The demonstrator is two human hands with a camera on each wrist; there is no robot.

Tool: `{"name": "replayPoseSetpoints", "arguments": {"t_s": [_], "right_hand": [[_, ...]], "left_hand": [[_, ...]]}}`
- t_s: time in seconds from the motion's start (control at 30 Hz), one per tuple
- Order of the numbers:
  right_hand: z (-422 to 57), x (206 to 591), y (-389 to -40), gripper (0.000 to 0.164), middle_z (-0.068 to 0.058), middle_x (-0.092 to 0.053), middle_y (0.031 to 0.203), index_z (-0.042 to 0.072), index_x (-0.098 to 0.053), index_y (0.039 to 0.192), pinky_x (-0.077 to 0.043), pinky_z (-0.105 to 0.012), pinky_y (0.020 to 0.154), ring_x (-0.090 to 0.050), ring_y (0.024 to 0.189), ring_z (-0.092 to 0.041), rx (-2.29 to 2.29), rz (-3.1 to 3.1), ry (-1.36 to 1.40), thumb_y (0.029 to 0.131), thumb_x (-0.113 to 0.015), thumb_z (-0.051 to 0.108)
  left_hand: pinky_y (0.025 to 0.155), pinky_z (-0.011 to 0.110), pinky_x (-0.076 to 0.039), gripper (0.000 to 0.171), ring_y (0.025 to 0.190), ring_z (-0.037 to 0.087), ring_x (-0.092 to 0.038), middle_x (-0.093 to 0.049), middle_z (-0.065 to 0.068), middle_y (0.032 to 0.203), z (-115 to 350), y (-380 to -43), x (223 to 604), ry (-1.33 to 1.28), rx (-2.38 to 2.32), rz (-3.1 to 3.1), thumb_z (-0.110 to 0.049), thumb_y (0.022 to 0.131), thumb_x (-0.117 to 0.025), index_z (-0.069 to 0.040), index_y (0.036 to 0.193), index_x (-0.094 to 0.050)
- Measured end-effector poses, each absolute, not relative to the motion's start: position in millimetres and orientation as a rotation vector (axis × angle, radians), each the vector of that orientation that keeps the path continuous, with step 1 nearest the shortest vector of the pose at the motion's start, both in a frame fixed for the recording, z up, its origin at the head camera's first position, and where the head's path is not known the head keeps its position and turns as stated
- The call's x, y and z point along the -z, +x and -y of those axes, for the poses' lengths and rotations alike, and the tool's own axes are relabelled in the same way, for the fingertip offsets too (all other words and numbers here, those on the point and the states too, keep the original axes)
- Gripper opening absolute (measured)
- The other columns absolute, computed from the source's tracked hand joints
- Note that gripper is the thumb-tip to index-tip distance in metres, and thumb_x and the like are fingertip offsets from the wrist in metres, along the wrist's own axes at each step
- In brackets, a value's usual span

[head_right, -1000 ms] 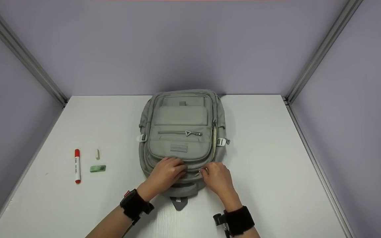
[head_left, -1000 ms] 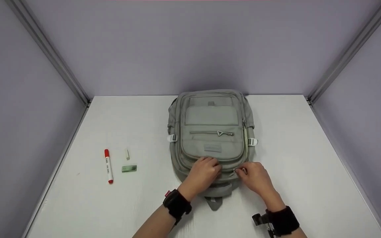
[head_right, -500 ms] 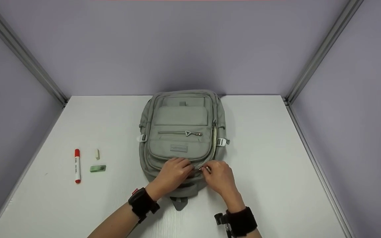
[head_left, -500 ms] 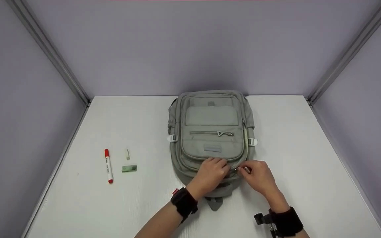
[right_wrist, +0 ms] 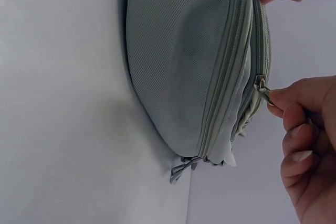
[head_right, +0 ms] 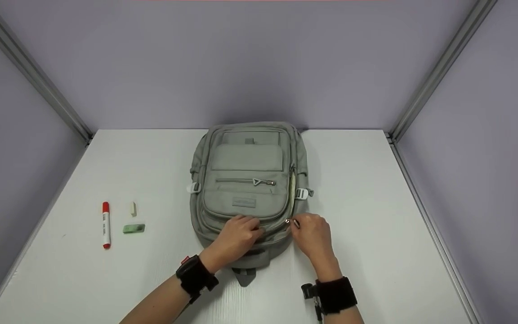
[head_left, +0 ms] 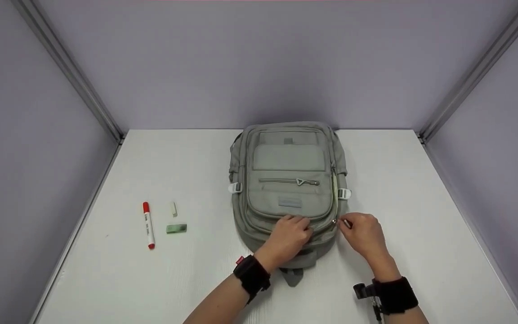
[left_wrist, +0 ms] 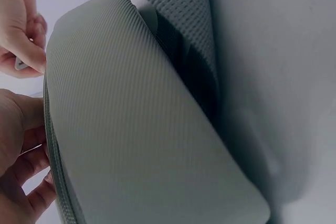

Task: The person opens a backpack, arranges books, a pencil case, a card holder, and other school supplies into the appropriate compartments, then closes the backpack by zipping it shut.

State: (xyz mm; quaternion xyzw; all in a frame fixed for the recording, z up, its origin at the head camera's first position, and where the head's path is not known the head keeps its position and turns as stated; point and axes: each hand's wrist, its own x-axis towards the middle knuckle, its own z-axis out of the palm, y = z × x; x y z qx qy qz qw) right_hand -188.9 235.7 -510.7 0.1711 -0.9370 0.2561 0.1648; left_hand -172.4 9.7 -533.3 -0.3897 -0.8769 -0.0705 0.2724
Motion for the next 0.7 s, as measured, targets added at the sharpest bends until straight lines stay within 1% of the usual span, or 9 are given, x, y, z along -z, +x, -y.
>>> {"name": "replayPoseSetpoints", "arguments": {"t_s": [0.2, 0.47, 0.7], "right_hand": [[-242, 518, -207, 0.007, -0.004, -0.068, 0.066, 0.005, -0.075, 0.073, -0.049, -0.039, 0.051, -0.061, 0.057, -0.017, -0.667, 2.619, 0.479, 0.078, -0.074, -0.001], [-243, 529, -232, 0.010, -0.006, -0.067, 0.066, 0.005, -0.071, 0.070, -0.049, -0.043, 0.051, -0.062, 0.057, -0.024, -0.603, 2.622, 0.474, 0.077, -0.074, -0.001], [-241, 533, -251, 0.005, -0.010, -0.069, 0.072, 0.002, -0.073, 0.075, -0.050, -0.047, 0.053, -0.065, 0.062, -0.030, -0.593, 2.694, 0.453, 0.079, -0.075, 0.003]], "left_hand": [[0.065, 0.030, -0.047, 0.030, 0.070, 0.013, -0.056, -0.053, -0.003, 0.078, -11, -171, 534, -1.069, 0.214, 2.384, -0.007, 0.095, -0.061, -0.017, 0.067, -0.067], [0.065, 0.030, -0.050, 0.027, 0.071, 0.014, -0.058, -0.056, -0.002, 0.080, -14, -170, 538, -1.056, 0.171, 2.385, -0.004, 0.091, -0.066, -0.015, 0.066, -0.065], [0.062, 0.030, -0.048, 0.030, 0.067, 0.014, -0.056, -0.053, -0.003, 0.076, -14, -171, 540, -1.069, 0.181, 2.374, -0.006, 0.090, -0.067, -0.016, 0.062, -0.062]]}}
